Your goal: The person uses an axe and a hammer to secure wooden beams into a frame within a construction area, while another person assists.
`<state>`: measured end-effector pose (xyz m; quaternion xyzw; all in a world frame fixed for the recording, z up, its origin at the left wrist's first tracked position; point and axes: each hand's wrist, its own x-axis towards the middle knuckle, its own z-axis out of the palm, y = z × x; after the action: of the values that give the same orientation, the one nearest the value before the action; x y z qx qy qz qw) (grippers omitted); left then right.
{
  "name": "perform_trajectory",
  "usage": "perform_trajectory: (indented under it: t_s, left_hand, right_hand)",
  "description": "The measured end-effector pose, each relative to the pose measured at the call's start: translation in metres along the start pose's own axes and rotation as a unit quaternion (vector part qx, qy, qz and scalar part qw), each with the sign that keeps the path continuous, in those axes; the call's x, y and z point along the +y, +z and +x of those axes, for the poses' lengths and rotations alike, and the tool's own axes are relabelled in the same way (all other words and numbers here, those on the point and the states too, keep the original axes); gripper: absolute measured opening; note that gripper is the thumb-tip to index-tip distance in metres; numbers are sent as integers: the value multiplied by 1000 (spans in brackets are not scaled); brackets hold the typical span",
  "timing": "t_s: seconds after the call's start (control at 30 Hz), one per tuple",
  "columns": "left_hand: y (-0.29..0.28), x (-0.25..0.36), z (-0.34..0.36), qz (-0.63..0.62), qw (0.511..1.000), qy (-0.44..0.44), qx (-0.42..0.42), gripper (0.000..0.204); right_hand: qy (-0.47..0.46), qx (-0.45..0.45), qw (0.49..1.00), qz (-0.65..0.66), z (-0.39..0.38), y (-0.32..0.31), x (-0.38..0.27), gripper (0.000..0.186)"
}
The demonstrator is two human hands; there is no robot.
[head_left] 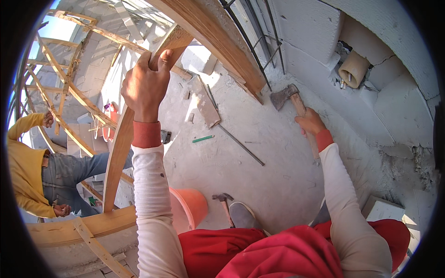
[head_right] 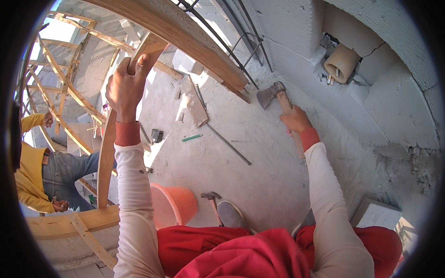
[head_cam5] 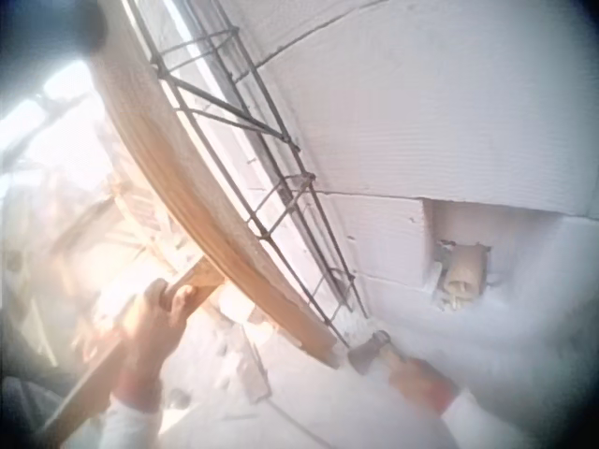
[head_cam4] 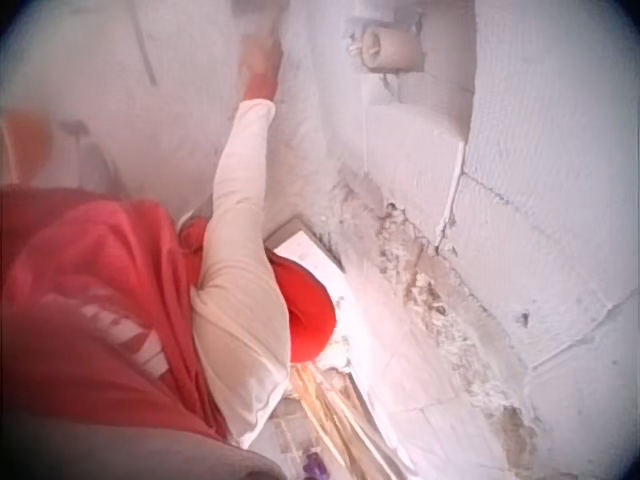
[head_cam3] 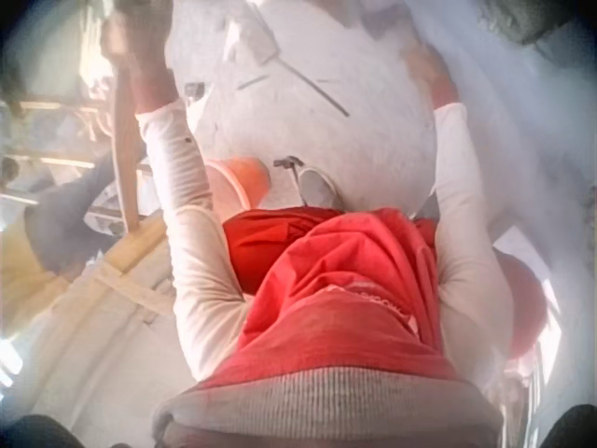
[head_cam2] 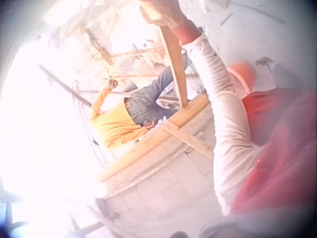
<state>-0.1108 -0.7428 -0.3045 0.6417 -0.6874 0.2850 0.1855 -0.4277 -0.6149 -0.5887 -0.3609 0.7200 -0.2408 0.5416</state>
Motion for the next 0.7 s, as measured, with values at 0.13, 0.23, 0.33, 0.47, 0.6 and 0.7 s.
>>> perform_trajectory:
  t_s: [0.13,0.23,0.33,0.47,0.6,0.7]
  left_hand:
    - [4,-5,-1,-11,1000,13,15,43]
    - [5,-5,-2,-16,999,27,38,42]
    - [6,-7,-1,-24,998,29,40,43]
    - [11,-15,-4,-46,996,36,66,45]
    - [15,-15,0,-62,995,45,69,46]
    - [15,-6,2,-60,996,50,52,47]
  right_hand:
    - [8,24,999,-21,5,16,15,40]
    - [23,25,997,-68,11,22,24,43]
    - [11,57,992,-109,10,32,32,51]
    - [1,102,983,-152,2,44,35,65]
    - [-6,125,980,-153,5,43,44,68]
    - [-24,144,976,-161,17,35,63,65]
